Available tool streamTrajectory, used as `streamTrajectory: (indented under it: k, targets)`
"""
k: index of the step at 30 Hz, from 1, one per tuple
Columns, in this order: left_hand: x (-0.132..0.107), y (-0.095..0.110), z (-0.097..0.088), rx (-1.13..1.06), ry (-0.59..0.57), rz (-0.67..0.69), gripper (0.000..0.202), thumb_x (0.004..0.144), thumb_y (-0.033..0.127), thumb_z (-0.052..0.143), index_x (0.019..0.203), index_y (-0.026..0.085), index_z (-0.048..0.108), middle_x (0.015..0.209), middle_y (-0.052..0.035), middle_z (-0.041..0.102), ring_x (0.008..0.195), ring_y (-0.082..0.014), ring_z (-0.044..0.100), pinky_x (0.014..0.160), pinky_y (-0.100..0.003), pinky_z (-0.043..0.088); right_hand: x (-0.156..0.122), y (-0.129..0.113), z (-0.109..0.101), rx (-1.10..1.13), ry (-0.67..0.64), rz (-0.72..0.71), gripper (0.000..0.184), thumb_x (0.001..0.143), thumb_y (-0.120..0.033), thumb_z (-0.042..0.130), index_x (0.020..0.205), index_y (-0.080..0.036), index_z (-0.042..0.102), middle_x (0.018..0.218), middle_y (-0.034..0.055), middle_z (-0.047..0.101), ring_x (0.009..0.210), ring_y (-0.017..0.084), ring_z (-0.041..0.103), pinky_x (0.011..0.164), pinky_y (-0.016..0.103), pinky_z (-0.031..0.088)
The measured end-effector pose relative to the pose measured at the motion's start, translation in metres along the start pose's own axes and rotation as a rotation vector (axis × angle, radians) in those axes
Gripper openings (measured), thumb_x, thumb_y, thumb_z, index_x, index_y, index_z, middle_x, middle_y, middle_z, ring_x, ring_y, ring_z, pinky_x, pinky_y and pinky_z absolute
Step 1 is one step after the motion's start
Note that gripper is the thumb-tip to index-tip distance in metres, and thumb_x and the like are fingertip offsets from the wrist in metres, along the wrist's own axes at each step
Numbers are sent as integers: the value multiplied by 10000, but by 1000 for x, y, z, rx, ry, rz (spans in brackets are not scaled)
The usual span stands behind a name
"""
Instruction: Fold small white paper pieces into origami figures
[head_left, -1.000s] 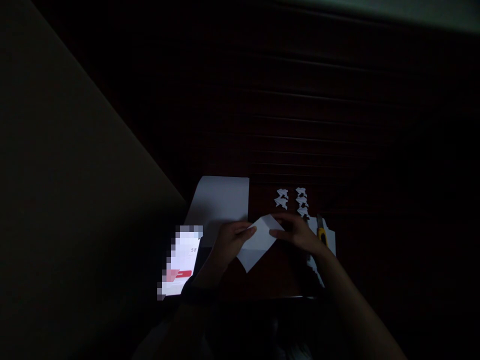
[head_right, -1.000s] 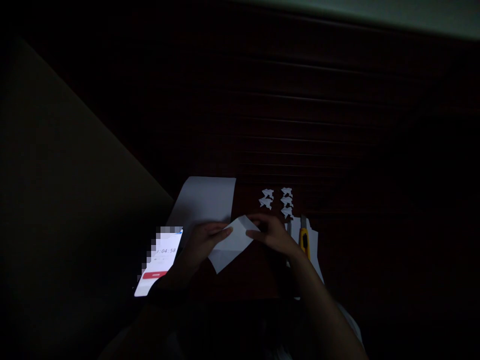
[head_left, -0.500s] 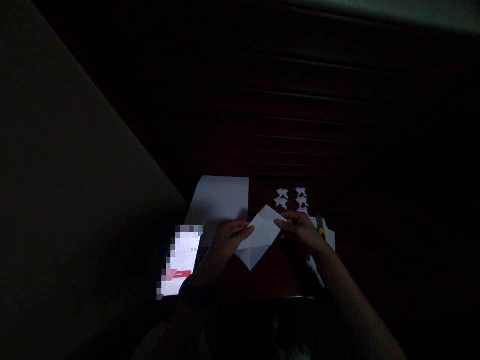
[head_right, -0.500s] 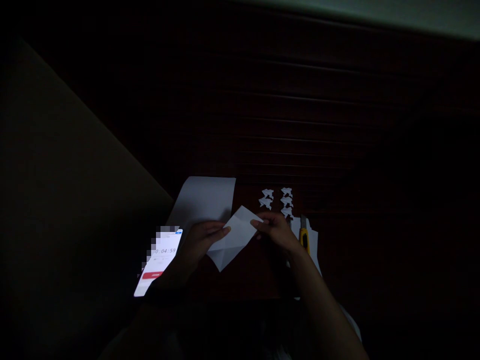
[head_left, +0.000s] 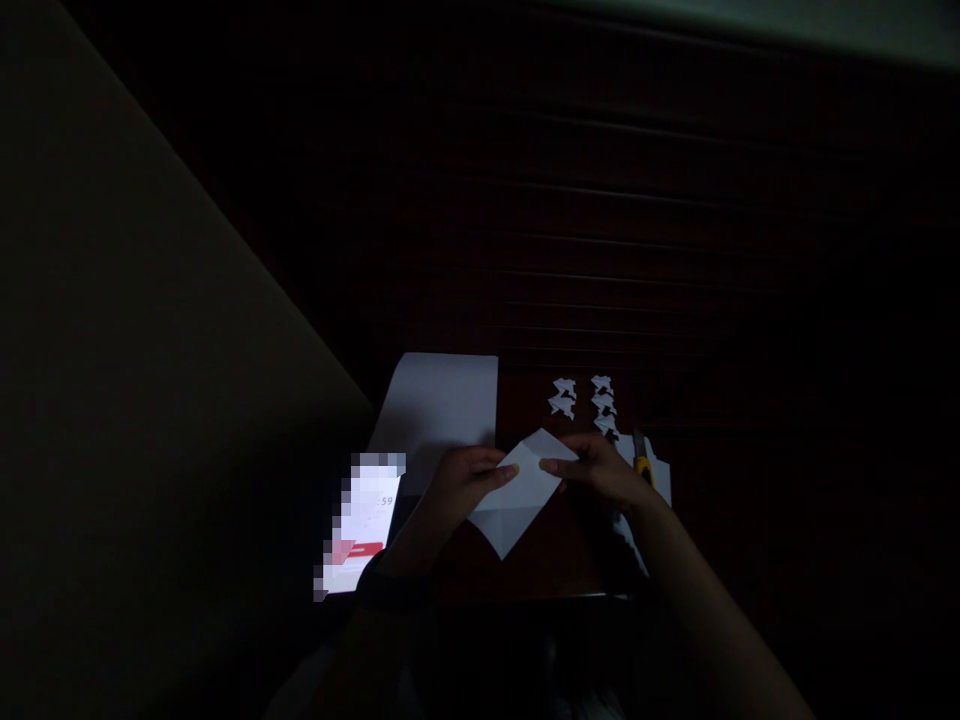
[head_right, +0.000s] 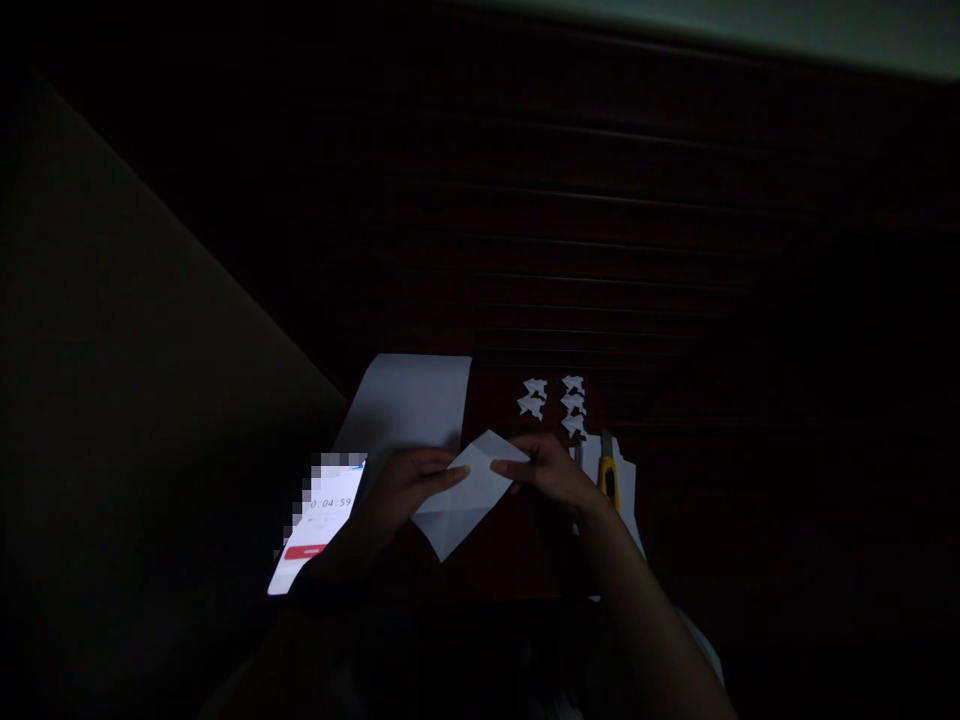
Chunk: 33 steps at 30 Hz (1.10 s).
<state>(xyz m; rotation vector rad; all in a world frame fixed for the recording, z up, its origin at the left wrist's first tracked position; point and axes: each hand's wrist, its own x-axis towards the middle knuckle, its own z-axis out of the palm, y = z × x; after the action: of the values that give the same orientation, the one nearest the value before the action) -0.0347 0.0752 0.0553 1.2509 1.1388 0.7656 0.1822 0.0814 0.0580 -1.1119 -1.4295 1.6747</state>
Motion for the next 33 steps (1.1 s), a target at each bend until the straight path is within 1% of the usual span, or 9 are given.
streamTrajectory:
  k: [5, 11, 14, 21, 23, 26, 29, 33]
  targets:
    - [-1, 3, 1, 0, 30, -30, 247, 695, 364, 669, 831, 158, 688, 847, -76, 718, 735, -210, 661, 616, -275, 491, 0, -1, 0, -5, 16, 3, 283, 703, -381, 681, 816, -122, 681, 687, 21, 609, 601, 116, 526, 528, 235, 420]
    - [-2, 8, 0, 6, 30, -45, 239, 710, 347, 659, 841, 148, 687, 866, -86, 716, 754, -209, 661, 630, -277, 493, 1, -1, 1, 1, 87, -18, 289, 691, -398, 686, 769, -119, 681, 634, 13, 599, 555, 105, 505, 504, 228, 395]
    - [-2, 8, 1, 7, 48, -36, 233, 706, 339, 664, 835, 147, 688, 849, -86, 717, 727, -201, 661, 624, -278, 492, 1, -2, 2, 5, 84, -9, 302, 685, -404, 689, 785, -119, 682, 640, 16, 602, 558, 108, 508, 505, 230, 396]
    - [-2, 10, 1, 10, 73, -20, 216, 696, 343, 669, 800, 156, 694, 822, -72, 719, 741, -212, 661, 635, -281, 492, 2, 1, 1, -13, 74, 5, 300, 698, -398, 681, 788, -112, 673, 671, 30, 606, 566, 107, 508, 505, 224, 401]
    - [-3, 13, 1, 2, 68, -24, 222, 692, 351, 672, 787, 151, 694, 815, -74, 720, 744, -219, 662, 632, -280, 493, 3, 1, 3, 8, 96, -2, 301, 695, -401, 683, 782, -113, 672, 669, 28, 605, 565, 107, 508, 509, 226, 403]
    - [-5, 17, 1, -36, 18, -43, 250, 700, 372, 662, 809, 149, 691, 832, -79, 721, 742, -223, 667, 628, -285, 499, 3, -2, 7, 27, 118, -10, 302, 689, -407, 688, 775, -118, 674, 652, 20, 601, 562, 108, 508, 517, 230, 397]
    - [-8, 19, -2, -49, 0, -48, 267, 700, 375, 663, 830, 143, 688, 829, -84, 722, 741, -227, 670, 632, -293, 502, 2, -7, 9, 24, 88, -6, 293, 690, -400, 689, 775, -120, 674, 672, 20, 609, 569, 105, 510, 523, 229, 393]
    - [-11, 23, -4, -30, 30, -49, 254, 694, 360, 669, 819, 140, 690, 819, -88, 722, 746, -230, 670, 634, -297, 501, 1, -10, 9, 63, 32, 15, 307, 683, -385, 700, 838, -121, 671, 730, 33, 623, 604, 112, 529, 533, 226, 411]
